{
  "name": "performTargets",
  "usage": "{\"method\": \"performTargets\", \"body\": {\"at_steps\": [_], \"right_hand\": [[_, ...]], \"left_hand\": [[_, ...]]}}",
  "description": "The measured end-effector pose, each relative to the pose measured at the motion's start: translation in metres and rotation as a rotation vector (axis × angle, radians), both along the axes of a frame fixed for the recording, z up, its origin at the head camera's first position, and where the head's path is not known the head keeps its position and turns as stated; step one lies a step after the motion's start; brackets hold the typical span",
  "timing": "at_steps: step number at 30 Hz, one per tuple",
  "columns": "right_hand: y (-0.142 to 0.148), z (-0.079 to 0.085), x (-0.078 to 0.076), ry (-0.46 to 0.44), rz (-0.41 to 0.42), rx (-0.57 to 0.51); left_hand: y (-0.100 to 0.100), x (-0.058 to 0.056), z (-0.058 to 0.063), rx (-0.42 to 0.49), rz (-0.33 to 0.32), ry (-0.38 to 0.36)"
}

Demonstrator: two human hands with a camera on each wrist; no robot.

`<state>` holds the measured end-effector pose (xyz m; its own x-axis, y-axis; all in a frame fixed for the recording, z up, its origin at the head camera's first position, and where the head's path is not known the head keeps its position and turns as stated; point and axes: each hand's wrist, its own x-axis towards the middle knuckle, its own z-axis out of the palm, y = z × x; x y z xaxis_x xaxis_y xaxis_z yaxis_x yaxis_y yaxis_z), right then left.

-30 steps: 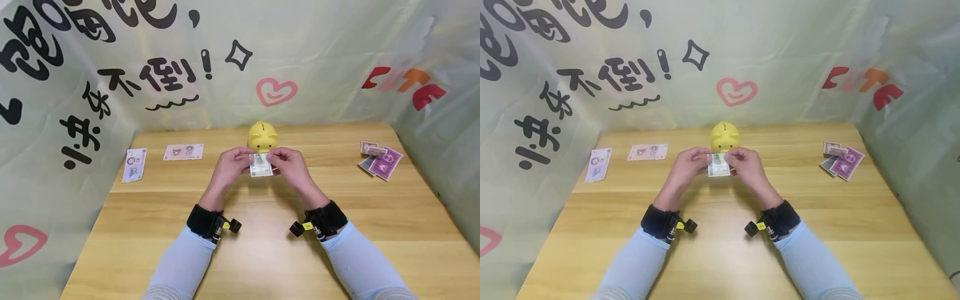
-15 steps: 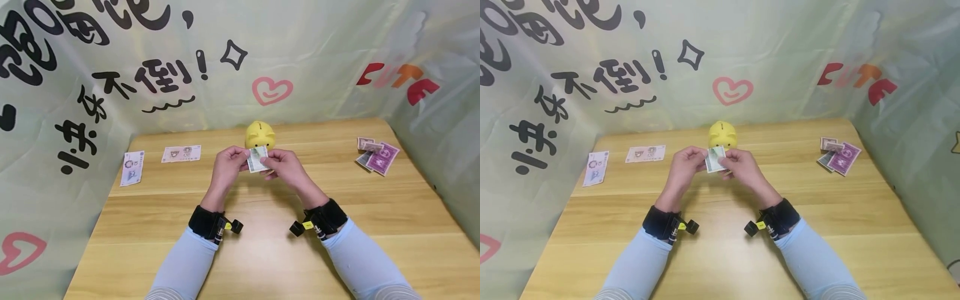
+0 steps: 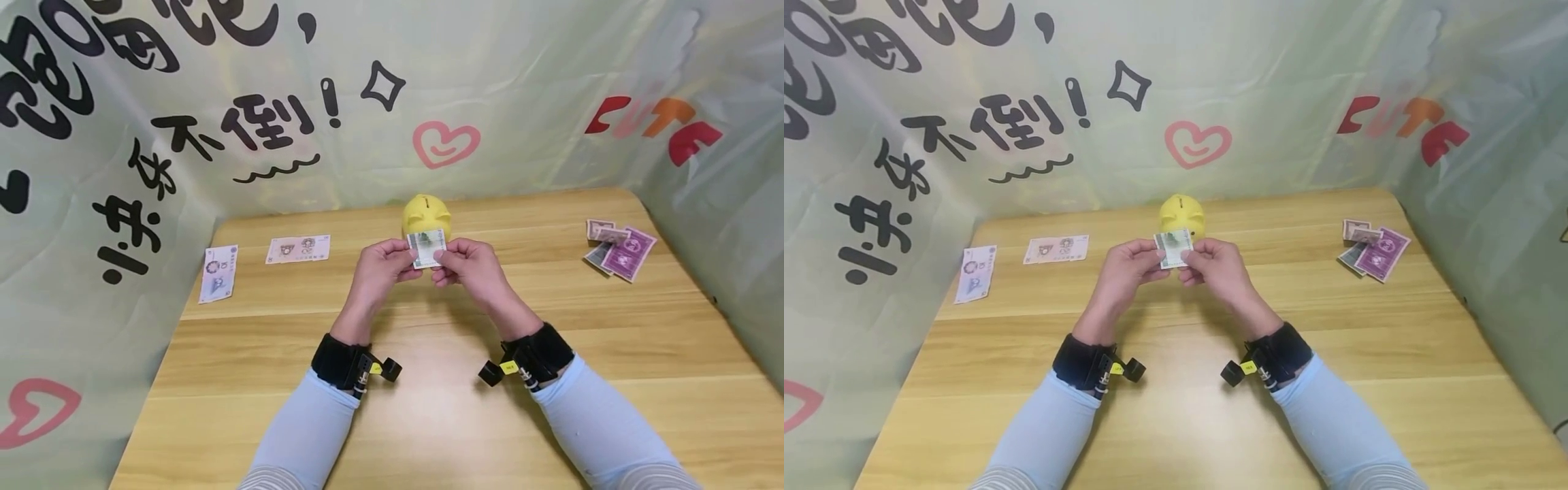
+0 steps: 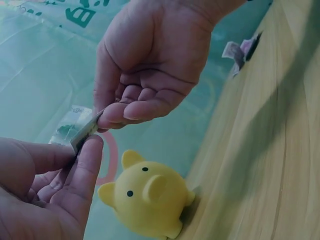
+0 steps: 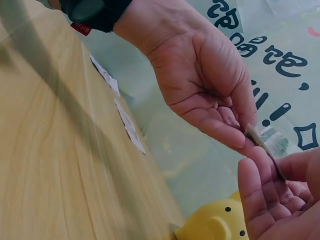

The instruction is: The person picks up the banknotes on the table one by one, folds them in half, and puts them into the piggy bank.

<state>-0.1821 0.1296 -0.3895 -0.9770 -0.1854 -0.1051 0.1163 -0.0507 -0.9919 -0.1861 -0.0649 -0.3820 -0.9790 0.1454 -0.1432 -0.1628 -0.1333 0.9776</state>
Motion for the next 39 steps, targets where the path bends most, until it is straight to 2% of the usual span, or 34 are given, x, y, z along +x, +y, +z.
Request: {"method": "performTargets", "body": {"at_steps": [10, 22, 28, 39], "right_hand": [[0.0033, -0.0006, -0.0006, 0.014, 0.004, -0.034], [0.0027, -0.0007, 0.0004, 0.016, 0.008, -0.042], [0.0017, 0.0011, -0.0008, 0.035, -0.015, -0.06], [0.0002, -0.0021, -0.0012, 0.073, -0.014, -0.074]], "left_hand": [[-0.0037, -0.0014, 0.0013, 0.015, -0.046, -0.026], [-0.0054, 0.0005, 0.0021, 0.029, -0.038, -0.025], [-0.0057, -0.0001, 0.0049, 0.048, -0.038, -0.016], [-0.0081, 0.0004, 0.0026, 0.096, -0.03, -0.018]]}}
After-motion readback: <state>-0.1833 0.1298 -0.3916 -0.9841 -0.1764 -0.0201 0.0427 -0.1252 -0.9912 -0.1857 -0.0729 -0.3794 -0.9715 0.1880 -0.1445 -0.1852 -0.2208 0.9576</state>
